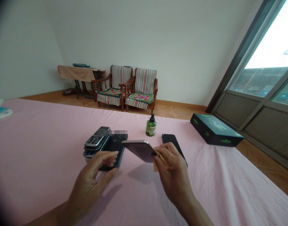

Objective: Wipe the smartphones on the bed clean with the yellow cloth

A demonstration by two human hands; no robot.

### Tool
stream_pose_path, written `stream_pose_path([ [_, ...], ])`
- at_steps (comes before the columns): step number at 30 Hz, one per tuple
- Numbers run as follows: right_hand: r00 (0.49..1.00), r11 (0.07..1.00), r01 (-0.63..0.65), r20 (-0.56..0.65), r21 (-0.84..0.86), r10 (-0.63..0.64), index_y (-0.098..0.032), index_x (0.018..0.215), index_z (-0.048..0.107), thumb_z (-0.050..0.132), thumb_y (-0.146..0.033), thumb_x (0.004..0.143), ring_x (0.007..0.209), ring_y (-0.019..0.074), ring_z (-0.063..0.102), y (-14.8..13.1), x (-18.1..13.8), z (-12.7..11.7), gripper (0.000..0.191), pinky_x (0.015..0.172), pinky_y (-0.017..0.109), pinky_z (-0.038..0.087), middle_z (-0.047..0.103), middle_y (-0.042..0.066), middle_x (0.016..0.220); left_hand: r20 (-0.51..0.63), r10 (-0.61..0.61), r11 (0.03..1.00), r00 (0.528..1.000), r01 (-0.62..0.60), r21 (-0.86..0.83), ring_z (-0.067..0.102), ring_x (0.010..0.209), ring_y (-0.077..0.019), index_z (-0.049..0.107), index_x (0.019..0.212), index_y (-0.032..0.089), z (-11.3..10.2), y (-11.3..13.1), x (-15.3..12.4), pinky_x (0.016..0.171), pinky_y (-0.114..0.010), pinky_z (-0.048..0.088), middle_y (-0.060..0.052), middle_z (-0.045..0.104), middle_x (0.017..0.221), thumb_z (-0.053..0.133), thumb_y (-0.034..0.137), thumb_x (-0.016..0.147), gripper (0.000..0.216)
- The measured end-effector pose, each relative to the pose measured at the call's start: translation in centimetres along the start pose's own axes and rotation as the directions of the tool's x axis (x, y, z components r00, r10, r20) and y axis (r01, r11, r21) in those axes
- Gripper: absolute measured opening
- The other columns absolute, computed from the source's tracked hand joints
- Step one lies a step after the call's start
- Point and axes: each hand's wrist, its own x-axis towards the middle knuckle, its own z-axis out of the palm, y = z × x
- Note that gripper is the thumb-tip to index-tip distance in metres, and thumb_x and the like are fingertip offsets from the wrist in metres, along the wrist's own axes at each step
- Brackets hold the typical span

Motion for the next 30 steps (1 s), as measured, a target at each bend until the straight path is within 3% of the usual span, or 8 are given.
stream_pose_path([
  [3,0.974,0.951,0.201,0.15,-0.234,-0.169,-0.019,0.094,0.064,0.045,-0.014,0.094,0.077,0.0168,0.056,-0.5,-0.3,-0.4,0.02,0.067,0.029,0.047,0.056,0.006,0.091,-0.036,0.122,0.992,0.992,-0.12,0.048,0.057,0.08,-0.0163,0.058,0.116,0.021,-0.5,0.4,0.0,0.072,-0.027,0.05,-0.003,0.057,0.094,0.064,0.017,0.087,0.03],
  [7,0.923,0.863,0.3,0.352,-0.406,-0.156,-0.018,0.085,0.061,0.045,-0.002,0.089,0.076,0.0195,0.055,-0.9,-1.0,0.5,0.023,0.066,0.033,0.049,0.055,0.006,0.088,0.035,0.238,0.969,0.971,-0.24,0.057,0.057,0.076,-0.0147,0.06,0.112,0.018,-0.6,0.9,0.0,0.068,-0.023,0.049,-0.004,0.06,0.093,0.065,0.017,0.088,0.024],
  [11,0.894,0.809,0.364,0.418,-0.463,-0.163,-0.018,0.079,0.057,0.05,0.005,0.081,0.076,0.0217,0.054,-1.3,-1.4,1.6,0.024,0.065,0.036,0.051,0.055,0.005,0.086,0.099,0.259,0.964,0.961,-0.263,0.039,0.06,0.074,-0.0145,0.064,0.1,0.016,-0.5,1.1,0.1,0.065,-0.021,0.049,-0.004,0.062,0.085,0.061,0.013,0.09,0.011],
  [19,0.901,0.83,0.351,0.398,-0.434,-0.173,-0.019,0.077,0.058,0.048,0.002,0.085,0.074,0.0206,0.055,-0.5,-1.4,2.3,0.024,0.064,0.035,0.051,0.056,0.005,0.084,0.178,0.166,0.98,0.97,-0.182,0.074,0.061,0.071,-0.0157,0.067,0.093,0.018,-0.3,0.5,-0.2,0.063,-0.024,0.048,-0.003,0.064,0.079,0.063,0.012,0.087,0.009],
  [21,0.919,0.88,0.314,0.346,-0.357,-0.187,-0.018,0.084,0.062,0.046,-0.003,0.089,0.074,0.0195,0.057,-0.5,-1.4,2.3,0.023,0.064,0.034,0.052,0.057,0.006,0.087,0.195,0.129,0.986,0.972,-0.147,0.082,0.061,0.071,-0.0159,0.067,0.091,0.019,-0.3,0.5,-0.2,0.063,-0.024,0.048,-0.002,0.064,0.078,0.062,0.013,0.087,0.008],
  [25,0.953,0.949,0.282,0.158,-0.139,-0.259,-0.021,0.117,0.061,0.044,-0.01,0.093,0.082,0.0172,0.062,-1.3,-1.8,3.0,0.031,0.07,0.028,0.055,0.059,0.007,0.095,0.188,0.084,0.992,0.979,-0.099,0.074,0.062,0.071,-0.0162,0.066,0.09,0.019,-0.3,0.5,0.1,0.064,-0.024,0.049,-0.003,0.065,0.079,0.061,0.016,0.087,0.007],
  [27,0.954,0.955,0.293,0.09,-0.053,-0.288,-0.023,0.12,0.058,0.046,-0.01,0.093,0.087,0.0168,0.062,-1.9,-2.4,3.8,0.033,0.075,0.027,0.055,0.06,0.007,0.097,0.153,0.057,0.995,0.987,-0.068,0.069,0.063,0.07,-0.0158,0.065,0.093,0.019,-0.2,0.5,0.0,0.064,-0.024,0.05,-0.002,0.066,0.08,0.063,0.017,0.086,0.008],
  [30,0.947,0.951,0.307,0.089,0.031,-0.309,-0.023,0.113,0.06,0.046,-0.007,0.092,0.084,0.0158,0.062,-2.7,-3.3,5.5,0.029,0.072,0.024,0.054,0.06,0.006,0.094,0.091,0.024,0.998,0.996,-0.029,0.063,0.065,0.069,-0.0148,0.061,0.102,0.021,-0.1,0.4,-0.3,0.065,-0.023,0.051,0.001,0.067,0.079,0.065,0.016,0.082,0.021],
])
